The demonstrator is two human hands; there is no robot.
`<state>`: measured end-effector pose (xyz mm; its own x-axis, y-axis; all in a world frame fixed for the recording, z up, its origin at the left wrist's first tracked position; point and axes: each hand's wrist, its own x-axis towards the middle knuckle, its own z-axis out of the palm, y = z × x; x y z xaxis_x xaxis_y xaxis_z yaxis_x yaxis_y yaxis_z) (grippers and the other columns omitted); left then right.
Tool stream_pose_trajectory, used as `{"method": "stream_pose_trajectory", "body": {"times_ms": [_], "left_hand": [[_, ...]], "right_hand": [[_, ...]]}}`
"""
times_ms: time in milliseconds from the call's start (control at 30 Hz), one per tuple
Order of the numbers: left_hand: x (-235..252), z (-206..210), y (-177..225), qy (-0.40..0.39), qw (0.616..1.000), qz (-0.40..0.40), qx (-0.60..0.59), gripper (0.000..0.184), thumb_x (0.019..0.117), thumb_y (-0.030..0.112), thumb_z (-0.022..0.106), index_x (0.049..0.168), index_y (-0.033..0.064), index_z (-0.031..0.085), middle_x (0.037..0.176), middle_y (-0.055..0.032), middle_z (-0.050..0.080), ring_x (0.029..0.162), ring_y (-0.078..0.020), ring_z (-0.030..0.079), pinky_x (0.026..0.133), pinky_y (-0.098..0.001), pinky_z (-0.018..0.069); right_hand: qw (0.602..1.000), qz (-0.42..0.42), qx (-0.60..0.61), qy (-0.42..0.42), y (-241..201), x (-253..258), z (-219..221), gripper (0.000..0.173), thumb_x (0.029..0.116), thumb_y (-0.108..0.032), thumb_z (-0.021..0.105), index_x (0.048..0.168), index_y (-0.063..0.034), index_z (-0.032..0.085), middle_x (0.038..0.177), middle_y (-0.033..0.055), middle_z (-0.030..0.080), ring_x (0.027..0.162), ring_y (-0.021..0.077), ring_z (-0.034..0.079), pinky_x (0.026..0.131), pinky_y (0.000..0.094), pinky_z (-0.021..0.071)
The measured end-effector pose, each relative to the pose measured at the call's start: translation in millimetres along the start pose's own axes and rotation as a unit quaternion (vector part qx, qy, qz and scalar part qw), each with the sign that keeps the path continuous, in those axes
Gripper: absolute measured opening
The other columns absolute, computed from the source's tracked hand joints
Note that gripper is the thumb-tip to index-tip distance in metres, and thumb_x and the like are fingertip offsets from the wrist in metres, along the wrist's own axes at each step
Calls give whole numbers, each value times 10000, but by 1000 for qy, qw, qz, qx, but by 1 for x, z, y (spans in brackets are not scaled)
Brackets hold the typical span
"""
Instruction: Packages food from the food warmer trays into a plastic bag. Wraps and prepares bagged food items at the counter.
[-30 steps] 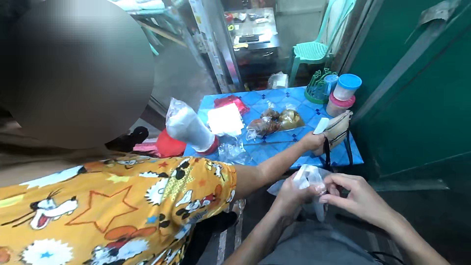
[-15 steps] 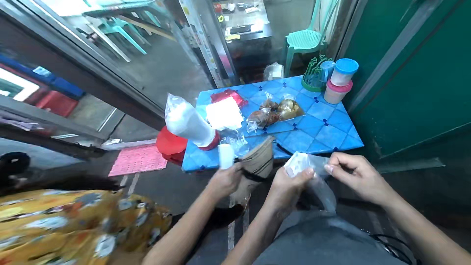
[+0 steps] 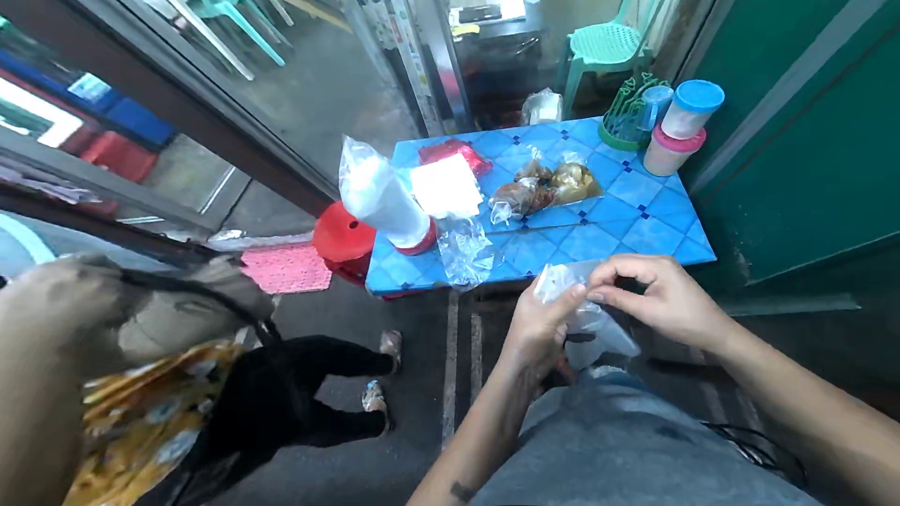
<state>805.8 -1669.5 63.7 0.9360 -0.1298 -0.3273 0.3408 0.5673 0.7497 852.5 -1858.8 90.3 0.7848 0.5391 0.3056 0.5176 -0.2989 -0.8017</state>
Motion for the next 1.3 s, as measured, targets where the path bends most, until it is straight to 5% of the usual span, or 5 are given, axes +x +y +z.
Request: {"method": "stream_pose_trajectory", "body": {"times_ms": [200,533,767,1033,1300], "left_hand": [[7,-11,3,69,994,62,62,374,899,140,752,1224,41,597,966,-91,704,819,-156,700,743,-337,613],[74,-6,15,82,991,76,69,429,858,7,750,1250,26,574,984,-102,708,828,-148,690,748,-308,592],[146,20,11,121,991,47,30,188,995,132,630,1162,50,605,911,-55,701,770,-116,684,718,-291,597],[193,29,3,135,979,150,33,539,920,38,699,1408,48,472,1030,-85,687,894,-162,689,846,-345,588],[215,38,8,232,966,99,51,495,895,-29,718,1341,51,518,929,-81,707,782,-142,694,763,-306,599]], "right_hand": [[992,79,73,-63,6,17,6,141,930,-268,727,970,-133,717,823,-54,688,680,43,644,583,208,555],[991,9,79,-103,64,81,-21,187,894,-164,778,1058,-83,739,850,-28,728,786,61,698,749,249,609],[973,23,126,-191,125,137,-61,93,937,-154,738,977,-70,745,797,-32,694,711,11,623,675,187,523],[955,116,181,-203,176,167,-80,124,1020,-135,598,1008,-36,672,794,9,635,684,50,589,632,209,497],[955,91,187,-210,201,177,-82,158,977,-229,699,1008,-74,708,842,-12,693,752,43,650,695,223,551]]}}
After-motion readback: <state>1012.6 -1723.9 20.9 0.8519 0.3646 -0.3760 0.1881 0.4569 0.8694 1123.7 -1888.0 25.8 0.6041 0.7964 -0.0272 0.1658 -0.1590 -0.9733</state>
